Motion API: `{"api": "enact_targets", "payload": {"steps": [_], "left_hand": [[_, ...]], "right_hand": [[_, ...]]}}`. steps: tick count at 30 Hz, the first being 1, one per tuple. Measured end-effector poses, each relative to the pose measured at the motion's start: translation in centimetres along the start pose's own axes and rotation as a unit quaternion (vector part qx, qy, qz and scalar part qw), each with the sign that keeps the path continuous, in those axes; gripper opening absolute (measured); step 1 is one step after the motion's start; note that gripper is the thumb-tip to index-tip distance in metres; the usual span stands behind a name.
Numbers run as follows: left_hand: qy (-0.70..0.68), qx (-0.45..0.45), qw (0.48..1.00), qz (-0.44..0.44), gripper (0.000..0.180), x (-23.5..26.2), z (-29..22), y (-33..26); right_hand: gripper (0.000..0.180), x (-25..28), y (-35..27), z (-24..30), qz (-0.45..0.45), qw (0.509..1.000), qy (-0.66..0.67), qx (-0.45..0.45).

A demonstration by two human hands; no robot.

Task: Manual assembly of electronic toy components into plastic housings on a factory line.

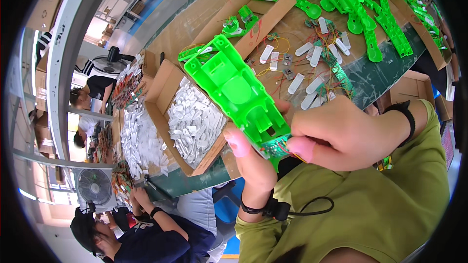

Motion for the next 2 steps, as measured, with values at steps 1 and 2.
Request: {"api": "enact_targets", "payload": {"steps": [1,2], "left_hand": [[0.037,0.008,0.999,-0.011,0.086,0.1,-0.04,-0.08],[0.074,0.014,0.997,-0.024,0.087,0.1,-0.28,-0.22]], "right_hand": [[0.012,-0.07,-0.05,0.17,-0.01,0.999,-0.037,0.008],[0.012,-0.18,-0.04,0.41,-0.019,0.997,-0.073,0.018]]}}
Point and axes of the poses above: each hand's wrist, its own y-axis towards the middle knuckle, its own x-axis out of the back of the hand, z = x × y, the point moved 5 cm from there along y, towards the middle knuckle, and after that the axes turned 7 degrees about -x, right-handed, at the moved point
